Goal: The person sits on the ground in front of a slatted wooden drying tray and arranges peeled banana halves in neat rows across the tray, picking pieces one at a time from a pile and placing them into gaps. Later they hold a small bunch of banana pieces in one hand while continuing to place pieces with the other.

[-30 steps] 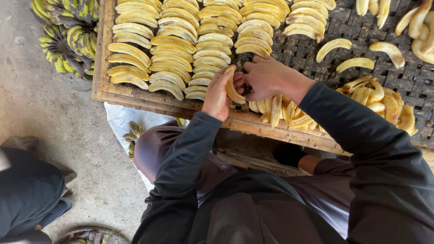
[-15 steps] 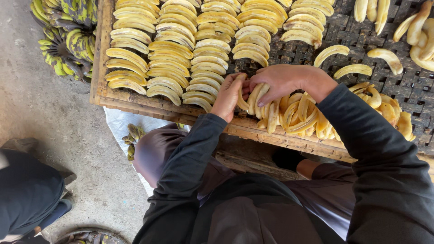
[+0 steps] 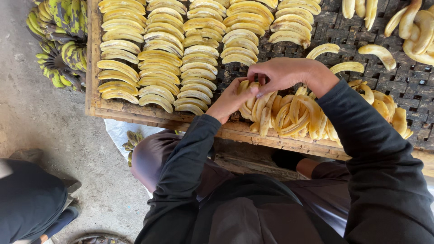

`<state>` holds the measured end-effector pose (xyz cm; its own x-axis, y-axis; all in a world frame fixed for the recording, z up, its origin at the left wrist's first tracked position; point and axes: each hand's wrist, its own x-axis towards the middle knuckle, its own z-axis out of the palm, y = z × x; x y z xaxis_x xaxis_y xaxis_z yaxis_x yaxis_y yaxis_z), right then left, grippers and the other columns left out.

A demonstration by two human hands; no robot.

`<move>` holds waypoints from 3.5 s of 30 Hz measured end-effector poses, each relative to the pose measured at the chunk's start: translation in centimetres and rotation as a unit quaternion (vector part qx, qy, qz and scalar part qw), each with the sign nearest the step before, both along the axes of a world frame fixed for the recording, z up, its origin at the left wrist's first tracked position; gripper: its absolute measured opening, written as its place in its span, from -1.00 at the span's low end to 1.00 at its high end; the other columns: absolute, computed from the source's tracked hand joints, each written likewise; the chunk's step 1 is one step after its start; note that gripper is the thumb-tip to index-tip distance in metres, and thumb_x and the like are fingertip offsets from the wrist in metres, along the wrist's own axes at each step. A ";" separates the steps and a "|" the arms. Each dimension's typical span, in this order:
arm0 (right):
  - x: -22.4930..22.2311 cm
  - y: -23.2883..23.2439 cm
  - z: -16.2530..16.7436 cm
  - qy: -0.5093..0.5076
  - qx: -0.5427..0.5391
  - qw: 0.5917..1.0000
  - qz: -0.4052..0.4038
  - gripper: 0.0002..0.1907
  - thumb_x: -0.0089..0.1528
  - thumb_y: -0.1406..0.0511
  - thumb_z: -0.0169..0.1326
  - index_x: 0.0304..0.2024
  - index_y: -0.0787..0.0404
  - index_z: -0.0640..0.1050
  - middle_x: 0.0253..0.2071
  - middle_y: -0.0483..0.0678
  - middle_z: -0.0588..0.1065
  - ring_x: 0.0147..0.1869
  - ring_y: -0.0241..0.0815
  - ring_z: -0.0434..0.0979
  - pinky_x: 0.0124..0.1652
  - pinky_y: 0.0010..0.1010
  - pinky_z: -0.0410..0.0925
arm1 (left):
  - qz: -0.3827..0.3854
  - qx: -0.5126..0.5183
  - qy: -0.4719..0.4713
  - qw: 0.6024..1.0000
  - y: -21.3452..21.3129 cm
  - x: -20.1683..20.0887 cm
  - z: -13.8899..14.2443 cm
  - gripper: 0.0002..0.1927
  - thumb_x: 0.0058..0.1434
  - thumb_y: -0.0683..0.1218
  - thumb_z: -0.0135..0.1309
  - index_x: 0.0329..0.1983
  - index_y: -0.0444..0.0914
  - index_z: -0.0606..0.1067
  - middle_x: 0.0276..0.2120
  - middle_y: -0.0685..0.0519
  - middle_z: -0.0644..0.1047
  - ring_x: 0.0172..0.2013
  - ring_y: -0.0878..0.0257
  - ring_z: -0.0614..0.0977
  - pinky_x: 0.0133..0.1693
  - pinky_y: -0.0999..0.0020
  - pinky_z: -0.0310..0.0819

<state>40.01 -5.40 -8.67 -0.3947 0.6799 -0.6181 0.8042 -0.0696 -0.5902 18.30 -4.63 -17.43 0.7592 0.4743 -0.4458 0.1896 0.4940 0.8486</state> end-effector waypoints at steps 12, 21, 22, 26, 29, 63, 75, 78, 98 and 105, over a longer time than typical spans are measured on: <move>1.8 -3.8 1.8 0.015 0.189 0.980 -0.056 -0.60 0.29 0.12 0.18 0.04 0.21 0.43 -0.05 0.07 0.52 -0.11 -0.10 0.60 -0.15 -0.29 0.47 | 0.069 -0.058 -0.057 0.994 0.3 -0.9 0.9 -0.32 0.03 -0.16 0.42 0.18 -0.30 0.36 -0.07 -0.05 0.55 -0.14 0.17 0.69 0.00 0.30 0.68; -1.5 -5.2 2.8 -0.017 0.288 0.955 0.061 -0.63 0.25 0.21 0.15 0.08 0.16 0.52 0.04 0.02 0.52 0.18 0.06 0.49 0.18 -0.06 0.33 | 0.251 -0.172 -0.186 0.934 3.0 -6.0 4.5 -0.43 0.17 -0.09 0.32 0.20 -0.21 0.37 -0.26 0.00 0.54 -0.27 0.19 0.65 -0.19 0.20 0.65; -2.2 -4.9 2.4 -0.038 0.274 0.959 0.064 -0.64 0.24 0.24 0.15 0.09 0.14 0.53 0.05 0.00 0.51 0.20 0.06 0.46 0.20 -0.05 0.31 | 0.270 -0.187 -0.203 0.923 3.1 -6.8 5.0 -0.46 0.21 -0.07 0.31 0.19 -0.22 0.37 -0.24 0.00 0.54 -0.26 0.19 0.65 -0.19 0.19 0.64; -4.7 -3.0 1.3 -0.098 0.252 0.957 0.108 -0.59 0.18 0.29 0.17 0.10 0.00 0.57 0.12 -0.08 0.49 0.27 0.04 0.40 0.24 -0.03 0.27 | 0.324 -0.231 -0.251 0.882 3.0 -8.5 6.3 -0.54 0.31 -0.01 0.24 0.16 -0.27 0.38 -0.21 -0.02 0.56 -0.23 0.19 0.65 -0.14 0.14 0.64; -5.6 -1.0 1.2 -0.172 0.127 0.974 0.067 -0.54 0.21 0.15 0.22 0.16 -0.01 0.52 0.12 -0.04 0.45 0.25 0.06 0.40 0.19 -0.08 0.32 | 0.325 -0.230 -0.276 0.875 2.8 -8.5 6.9 -0.58 0.33 -0.01 0.21 0.14 -0.28 0.38 -0.20 -0.03 0.56 -0.21 0.18 0.64 -0.11 0.10 0.63; -13.0 -8.7 -0.7 -0.050 0.404 0.905 -0.127 -0.91 0.29 0.46 0.09 -0.21 0.33 0.42 -0.27 0.07 0.46 -0.27 0.00 0.53 -0.31 -0.21 0.42 | 0.392 -0.203 -0.369 0.818 2.7 -11.4 8.3 -0.61 0.37 -0.06 0.20 0.17 -0.28 0.39 -0.19 0.00 0.56 -0.18 0.20 0.63 -0.10 0.11 0.62; -9.4 -6.7 5.8 -0.151 0.406 0.898 0.074 -0.76 0.11 0.59 0.07 -0.20 0.28 0.55 -0.30 -0.02 0.49 -0.18 -0.11 0.50 -0.05 -0.28 0.43 | 0.394 -0.212 -0.370 0.814 2.7 -11.3 8.3 -0.63 0.35 -0.06 0.22 0.13 -0.27 0.41 -0.20 0.00 0.55 -0.19 0.20 0.62 -0.11 0.10 0.64; -9.0 -5.9 6.1 -0.175 0.362 0.906 0.130 -0.72 0.08 0.61 0.08 -0.21 0.28 0.58 -0.27 -0.05 0.52 -0.16 -0.16 0.49 0.01 -0.32 0.41 | 0.404 -0.212 -0.360 0.814 2.6 -11.3 8.2 -0.63 0.35 -0.06 0.21 0.13 -0.28 0.41 -0.20 -0.01 0.55 -0.20 0.19 0.62 -0.13 0.10 0.64; -11.1 -1.7 -1.6 0.032 0.278 0.959 0.045 -0.84 0.30 0.33 0.11 -0.10 0.26 0.58 -0.19 0.01 0.53 -0.11 0.05 0.56 -0.15 -0.14 0.43 | 0.409 -0.205 -0.357 0.815 2.5 -10.8 8.1 -0.61 0.37 -0.07 0.19 0.17 -0.28 0.39 -0.18 0.00 0.54 -0.18 0.18 0.61 -0.10 0.09 0.62; -11.5 -2.2 -3.0 -0.021 0.320 0.947 0.032 -0.81 0.28 0.44 0.08 -0.04 0.27 0.56 -0.18 0.05 0.53 -0.06 0.06 0.57 -0.12 -0.15 0.44 | 0.407 -0.210 -0.342 0.821 2.4 -10.5 8.2 -0.60 0.34 -0.07 0.21 0.17 -0.24 0.39 -0.18 0.00 0.54 -0.16 0.17 0.61 -0.08 0.07 0.62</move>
